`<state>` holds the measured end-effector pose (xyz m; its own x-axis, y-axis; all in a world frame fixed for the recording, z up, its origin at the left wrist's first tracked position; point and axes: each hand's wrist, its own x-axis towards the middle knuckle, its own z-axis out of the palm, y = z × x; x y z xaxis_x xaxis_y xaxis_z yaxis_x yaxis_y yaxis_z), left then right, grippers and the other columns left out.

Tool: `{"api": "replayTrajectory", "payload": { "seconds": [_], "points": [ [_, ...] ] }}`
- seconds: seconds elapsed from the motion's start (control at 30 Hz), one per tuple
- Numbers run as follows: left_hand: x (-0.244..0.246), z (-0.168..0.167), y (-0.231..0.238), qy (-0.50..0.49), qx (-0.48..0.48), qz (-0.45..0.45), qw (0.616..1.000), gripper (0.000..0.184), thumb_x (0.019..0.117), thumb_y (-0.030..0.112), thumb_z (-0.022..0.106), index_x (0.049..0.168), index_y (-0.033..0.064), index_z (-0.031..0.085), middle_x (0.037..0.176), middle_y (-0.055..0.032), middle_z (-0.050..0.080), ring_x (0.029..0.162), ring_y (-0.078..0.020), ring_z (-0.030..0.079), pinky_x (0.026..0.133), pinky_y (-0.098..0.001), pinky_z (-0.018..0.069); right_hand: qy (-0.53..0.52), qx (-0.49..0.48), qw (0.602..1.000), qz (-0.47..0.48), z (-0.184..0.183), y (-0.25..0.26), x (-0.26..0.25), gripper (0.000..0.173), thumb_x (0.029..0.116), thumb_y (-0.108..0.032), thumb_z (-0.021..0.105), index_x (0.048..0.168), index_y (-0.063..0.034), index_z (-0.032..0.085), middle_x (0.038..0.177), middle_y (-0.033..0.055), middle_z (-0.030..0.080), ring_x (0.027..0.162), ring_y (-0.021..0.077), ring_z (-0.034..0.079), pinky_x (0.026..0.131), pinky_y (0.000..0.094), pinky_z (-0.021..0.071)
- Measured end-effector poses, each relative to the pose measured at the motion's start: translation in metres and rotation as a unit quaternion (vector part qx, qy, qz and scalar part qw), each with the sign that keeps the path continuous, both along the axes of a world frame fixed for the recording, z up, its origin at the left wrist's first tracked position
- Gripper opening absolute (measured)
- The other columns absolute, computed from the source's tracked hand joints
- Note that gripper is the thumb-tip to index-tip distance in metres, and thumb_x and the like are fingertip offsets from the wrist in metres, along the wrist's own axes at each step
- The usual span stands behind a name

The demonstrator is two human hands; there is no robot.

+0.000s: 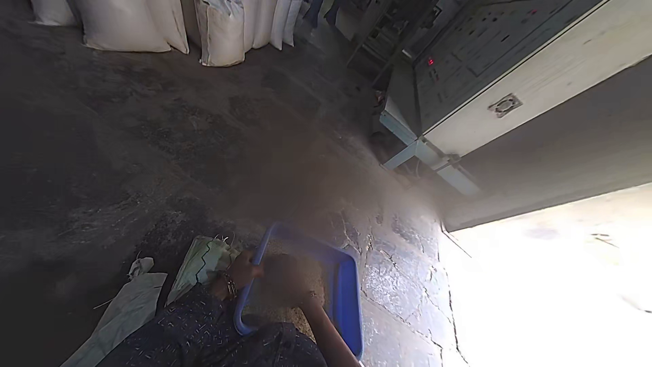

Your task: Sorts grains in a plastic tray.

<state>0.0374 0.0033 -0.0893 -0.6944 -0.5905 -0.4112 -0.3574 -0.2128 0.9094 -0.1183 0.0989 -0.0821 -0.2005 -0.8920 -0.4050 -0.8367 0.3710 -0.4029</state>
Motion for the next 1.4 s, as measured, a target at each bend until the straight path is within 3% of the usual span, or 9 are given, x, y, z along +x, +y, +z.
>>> {"api": "replayTrajectory", "payload": {
  "seconds": [0.23, 0.43, 0.5, 0.6, 0.73, 0.9, 1.07, 1.23, 1.4],
  "points": [
    [-0.001, 0.000, 0.000, -0.002, 0.006, 0.005, 1.000, 0.052, 0.0843, -0.005, 0.068, 0.135, -0.0081, 0.055, 0.116, -0.0229, 0.063, 0.099, -0.0234, 0.063, 0.090, -0.0398, 0.0512, 0.032, -0.032, 0.989, 0.142, -0.016, 0.036, 0.023, 0.042, 0.0961, -0.038, 0.064, 0.132, -0.0178, 0.071, 0.138, 0.0185, 0.062, 0.133, 0.0407, 0.053, 0.108, 0.0600, 0.0428],
    [-0.003, -0.001, 0.000, -0.001, 0.006, 0.002, 1.000, 0.049, 0.0850, -0.004, 0.067, 0.132, -0.0095, 0.056, 0.115, -0.0241, 0.063, 0.099, -0.0250, 0.063, 0.090, -0.0411, 0.0515, 0.021, 0.044, 0.992, 0.115, 0.009, 0.045, 0.017, 0.038, 0.0946, -0.037, 0.068, 0.129, -0.0220, 0.073, 0.148, 0.0167, 0.057, 0.142, 0.0409, 0.044, 0.114, 0.0659, 0.0302],
    [-0.003, -0.001, 0.000, -0.006, 0.010, 0.002, 1.000, 0.049, 0.0852, -0.004, 0.068, 0.133, -0.0086, 0.056, 0.115, -0.0237, 0.063, 0.099, -0.0255, 0.063, 0.090, -0.0418, 0.0513, 0.034, 0.059, 0.993, 0.102, 0.013, 0.045, 0.018, 0.036, 0.0941, -0.032, 0.069, 0.129, -0.0241, 0.073, 0.147, 0.0167, 0.057, 0.141, 0.0410, 0.045, 0.110, 0.0650, 0.0346],
    [-0.002, 0.000, 0.000, -0.008, 0.008, 0.001, 1.000, 0.049, 0.0850, -0.004, 0.067, 0.132, -0.0086, 0.056, 0.115, -0.0234, 0.063, 0.099, -0.0255, 0.063, 0.089, -0.0416, 0.0511, 0.031, 0.069, 0.994, 0.077, 0.014, 0.041, 0.013, 0.037, 0.0913, -0.019, 0.070, 0.128, -0.0159, 0.073, 0.139, 0.0207, 0.060, 0.133, 0.0428, 0.051, 0.108, 0.0614, 0.0416],
    [-0.001, 0.004, 0.001, -0.002, 0.012, 0.008, 1.000, 0.048, 0.0844, -0.006, 0.068, 0.131, -0.0084, 0.057, 0.114, -0.0232, 0.063, 0.098, -0.0243, 0.062, 0.089, -0.0407, 0.0509, 0.011, 0.067, 0.997, 0.044, 0.014, 0.037, 0.003, 0.032, 0.0971, -0.015, 0.065, 0.127, -0.0029, 0.070, 0.131, 0.0229, 0.064, 0.128, 0.0381, 0.058, 0.111, 0.0518, 0.0447],
    [0.000, 0.003, 0.001, 0.002, 0.006, -0.002, 1.000, 0.048, 0.0847, -0.005, 0.068, 0.131, -0.0083, 0.057, 0.113, -0.0223, 0.063, 0.097, -0.0237, 0.062, 0.088, -0.0405, 0.0509, -0.016, 0.051, 0.998, -0.022, 0.024, 0.045, -0.005, 0.035, 0.0968, -0.006, 0.063, 0.131, -0.0014, 0.068, 0.130, 0.0239, 0.066, 0.123, 0.0378, 0.063, 0.108, 0.0516, 0.0473],
    [-0.001, -0.003, -0.001, 0.006, 0.003, -0.006, 1.000, 0.049, 0.0846, -0.003, 0.068, 0.132, -0.0083, 0.056, 0.113, -0.0223, 0.063, 0.097, -0.0242, 0.063, 0.088, -0.0410, 0.0515, -0.027, 0.064, 0.995, -0.073, 0.044, 0.047, -0.007, 0.033, 0.1010, -0.011, 0.061, 0.131, 0.0004, 0.067, 0.129, 0.0232, 0.068, 0.124, 0.0367, 0.063, 0.110, 0.0512, 0.0453],
    [0.000, -0.001, -0.001, 0.007, 0.003, -0.009, 1.000, 0.050, 0.0846, -0.005, 0.068, 0.133, -0.0077, 0.056, 0.115, -0.0229, 0.063, 0.099, -0.0254, 0.063, 0.089, -0.0421, 0.0510, -0.049, 0.041, 0.991, -0.120, 0.058, 0.048, -0.008, 0.030, 0.1076, -0.020, 0.053, 0.120, 0.0015, 0.069, 0.099, 0.0181, 0.074, 0.094, 0.0301, 0.071, 0.092, 0.0487, 0.0526],
    [0.000, 0.003, 0.001, 0.002, 0.007, -0.003, 1.000, 0.050, 0.0849, -0.006, 0.068, 0.133, -0.0084, 0.055, 0.116, -0.0241, 0.062, 0.100, -0.0261, 0.062, 0.090, -0.0422, 0.0507, -0.033, -0.045, 0.989, -0.135, 0.064, 0.052, -0.004, 0.033, 0.1078, -0.023, 0.052, 0.111, 0.0047, 0.069, 0.087, 0.0193, 0.071, 0.081, 0.0321, 0.070, 0.080, 0.0511, 0.0543]
  ]
}}
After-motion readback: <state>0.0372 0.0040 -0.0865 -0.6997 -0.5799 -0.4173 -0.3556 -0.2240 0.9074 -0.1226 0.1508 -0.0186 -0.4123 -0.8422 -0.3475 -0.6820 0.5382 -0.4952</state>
